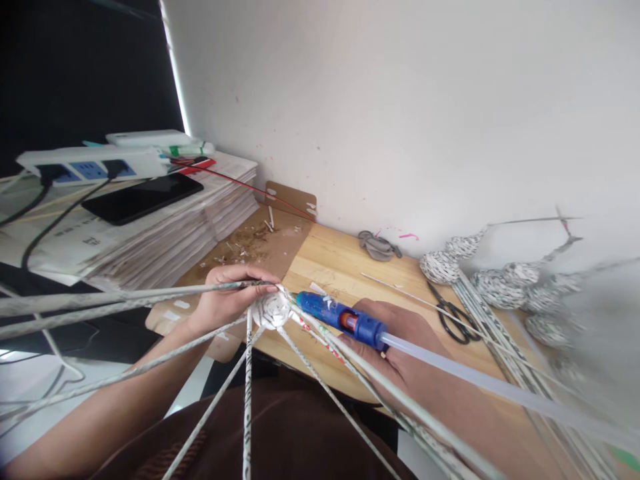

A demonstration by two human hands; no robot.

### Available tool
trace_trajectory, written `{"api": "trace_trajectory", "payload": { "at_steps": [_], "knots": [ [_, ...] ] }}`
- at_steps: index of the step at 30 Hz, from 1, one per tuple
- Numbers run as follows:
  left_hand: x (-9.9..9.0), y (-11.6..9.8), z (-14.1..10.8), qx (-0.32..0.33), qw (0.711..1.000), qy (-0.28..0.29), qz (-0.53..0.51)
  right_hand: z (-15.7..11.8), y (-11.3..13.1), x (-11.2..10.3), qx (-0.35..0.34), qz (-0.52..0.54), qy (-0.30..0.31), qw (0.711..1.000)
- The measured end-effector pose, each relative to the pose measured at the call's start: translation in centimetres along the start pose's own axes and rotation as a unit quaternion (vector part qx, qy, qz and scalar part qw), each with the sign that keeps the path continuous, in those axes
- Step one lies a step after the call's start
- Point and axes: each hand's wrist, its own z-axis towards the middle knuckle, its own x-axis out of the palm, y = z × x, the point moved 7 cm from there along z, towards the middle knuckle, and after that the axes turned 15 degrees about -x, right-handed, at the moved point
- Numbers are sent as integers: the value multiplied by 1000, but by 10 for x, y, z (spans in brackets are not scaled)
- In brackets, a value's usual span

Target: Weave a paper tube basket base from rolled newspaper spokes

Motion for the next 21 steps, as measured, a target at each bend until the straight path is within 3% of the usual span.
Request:
{"api": "trace_trajectory", "payload": {
  "at_steps": [3, 11, 17, 21],
  "knots": [
    [0, 3, 1, -9, 1000, 2, -1, 8, 8, 0, -15, 46, 18, 999],
    [1, 2, 0, -28, 1000, -6, 1, 16, 16, 0, -12, 67, -36, 997],
    [1, -6, -1, -46, 999, -18, -3, 15, 9, 12, 1, 52, 53, 997],
    [0, -7, -2, -43, 999, -25, -5, 14, 6, 16, 6, 22, 78, 997]
  ]
}}
